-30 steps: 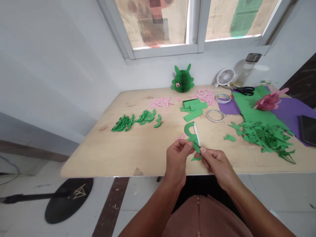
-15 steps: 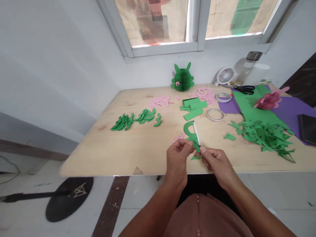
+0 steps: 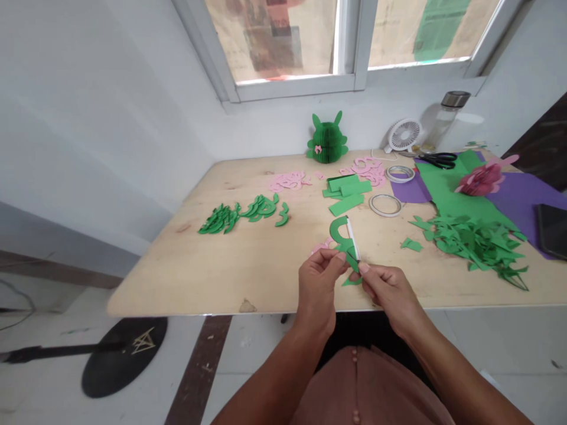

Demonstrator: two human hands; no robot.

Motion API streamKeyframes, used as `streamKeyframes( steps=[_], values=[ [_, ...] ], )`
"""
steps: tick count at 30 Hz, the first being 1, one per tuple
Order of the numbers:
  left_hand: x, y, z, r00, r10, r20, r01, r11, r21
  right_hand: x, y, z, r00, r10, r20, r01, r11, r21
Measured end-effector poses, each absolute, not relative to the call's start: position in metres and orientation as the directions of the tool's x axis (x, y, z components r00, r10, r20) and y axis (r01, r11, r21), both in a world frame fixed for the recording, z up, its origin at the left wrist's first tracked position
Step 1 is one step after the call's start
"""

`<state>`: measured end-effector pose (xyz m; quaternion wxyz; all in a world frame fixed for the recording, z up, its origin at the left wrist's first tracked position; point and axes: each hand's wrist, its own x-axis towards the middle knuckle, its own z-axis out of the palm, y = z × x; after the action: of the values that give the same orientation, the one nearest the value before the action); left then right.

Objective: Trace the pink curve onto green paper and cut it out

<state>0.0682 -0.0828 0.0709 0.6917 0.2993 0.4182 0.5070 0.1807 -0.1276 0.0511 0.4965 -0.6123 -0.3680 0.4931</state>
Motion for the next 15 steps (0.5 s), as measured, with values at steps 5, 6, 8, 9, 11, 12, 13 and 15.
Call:
streamKeyframes(
  steps=[5,6,8,9,11,12,13,15],
  values=[
    [0.0685,-0.082,0.0711,0.132,0.952,-0.277,-0.449,0.307,0.839,0.1813,-0.1273,0.051,0.242,0.943,-0.229,-0.032,-0.228,-0.973],
    [0.0685,-0.0819,0.0711,0.135,0.952,-0.276,-0.45,0.307,0.839,0.1814,-0.1271,0.0514,0.245,0.943,-0.226,-0.031,-0.225,-0.974],
    [0.0682,-0.0819,0.0709,0.14,0.952,-0.272,-0.451,0.306,0.838,0.1814,-0.1267,0.0522,0.25,0.942,-0.225,-0.03,-0.224,-0.974],
    [0.0681,-0.0819,0.0708,0.142,0.952,-0.269,-0.452,0.305,0.838,0.1814,-0.1266,0.0526,0.25,0.942,-0.225,-0.032,-0.225,-0.974],
    [0.068,-0.0821,0.0709,0.146,0.953,-0.266,-0.452,0.303,0.839,0.1815,-0.1263,0.0533,0.247,0.941,-0.232,-0.037,-0.23,-0.972],
    [0.068,-0.0821,0.0711,0.146,0.953,-0.265,-0.45,0.303,0.84,0.1815,-0.1262,0.0537,0.246,0.94,-0.237,-0.04,-0.234,-0.971],
    [0.0681,-0.0821,0.0714,0.147,0.953,-0.266,-0.449,0.304,0.84,0.1816,-0.1262,0.054,0.244,0.94,-0.239,-0.041,-0.237,-0.971],
    [0.0683,-0.0821,0.0721,0.145,0.952,-0.269,-0.446,0.306,0.841,0.1815,-0.1261,0.0545,0.241,0.941,-0.239,-0.039,-0.237,-0.971]
  ],
)
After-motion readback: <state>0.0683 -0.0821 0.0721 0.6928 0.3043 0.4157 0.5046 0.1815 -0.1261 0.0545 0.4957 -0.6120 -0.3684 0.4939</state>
